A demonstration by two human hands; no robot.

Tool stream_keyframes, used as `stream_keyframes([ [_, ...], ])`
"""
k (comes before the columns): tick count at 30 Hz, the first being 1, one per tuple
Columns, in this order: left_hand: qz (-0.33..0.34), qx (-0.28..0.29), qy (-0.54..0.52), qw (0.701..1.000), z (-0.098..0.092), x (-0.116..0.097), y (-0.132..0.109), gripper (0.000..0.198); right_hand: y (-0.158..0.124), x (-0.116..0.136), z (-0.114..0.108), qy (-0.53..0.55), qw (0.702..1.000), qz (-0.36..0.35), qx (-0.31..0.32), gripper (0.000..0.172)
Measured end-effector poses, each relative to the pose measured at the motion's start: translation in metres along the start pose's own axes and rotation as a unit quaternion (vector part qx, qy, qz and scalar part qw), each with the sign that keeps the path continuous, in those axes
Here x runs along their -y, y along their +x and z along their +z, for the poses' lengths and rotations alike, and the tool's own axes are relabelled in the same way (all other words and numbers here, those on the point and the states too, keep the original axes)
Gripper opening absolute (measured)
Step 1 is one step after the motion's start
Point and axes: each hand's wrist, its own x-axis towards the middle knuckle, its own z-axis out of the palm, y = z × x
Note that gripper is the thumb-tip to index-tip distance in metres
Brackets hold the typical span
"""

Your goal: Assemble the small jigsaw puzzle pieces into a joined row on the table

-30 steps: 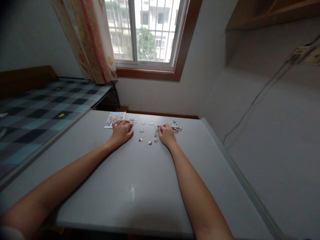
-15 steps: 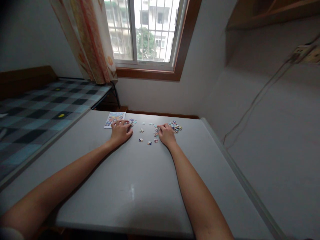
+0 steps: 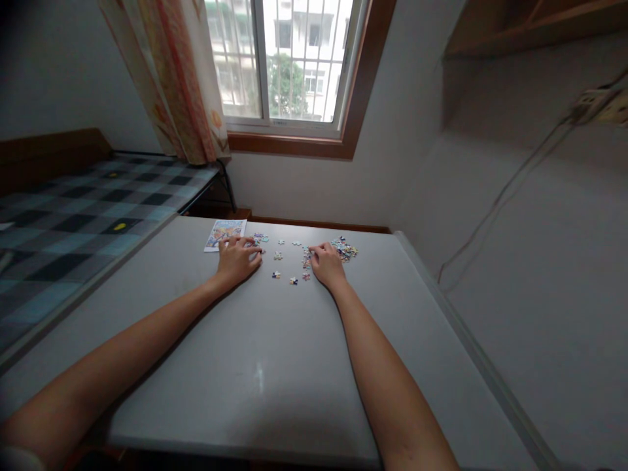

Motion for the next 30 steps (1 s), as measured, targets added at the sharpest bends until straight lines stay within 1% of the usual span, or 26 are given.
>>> stream_keyframes([
  [8, -0.025, 0.02, -0.011, 0.999, 0.0003, -0.0015, 0.001, 0.031, -0.0003, 0.002, -0.0016, 0.005, 1.0, 0.005, 0.002, 0.032],
  [12, -0.028, 0.027, 0.005, 0.999, 0.0017, -0.0027, 0.0015, 0.035, -0.0006, 0.0031, -0.0022, 0.002, 1.0, 0.007, 0.003, 0.032],
  [21, -0.018, 0.031, 0.004, 0.999, 0.0063, -0.0007, 0.0027, 0.034, -0.0006, 0.0018, -0.0019, 0.003, 1.0, 0.002, 0.003, 0.031],
  [25, -0.014, 0.043, -0.005, 0.999, 0.0069, 0.0, 0.0035, 0.032, 0.0001, -0.0002, 0.0001, 0.008, 1.0, -0.001, 0.002, 0.03],
  [30, -0.025, 0.048, -0.009, 0.999, 0.0058, -0.0003, 0.0043, 0.032, 0.0005, -0.0007, 0.0005, 0.007, 1.0, -0.002, 0.0, 0.03],
])
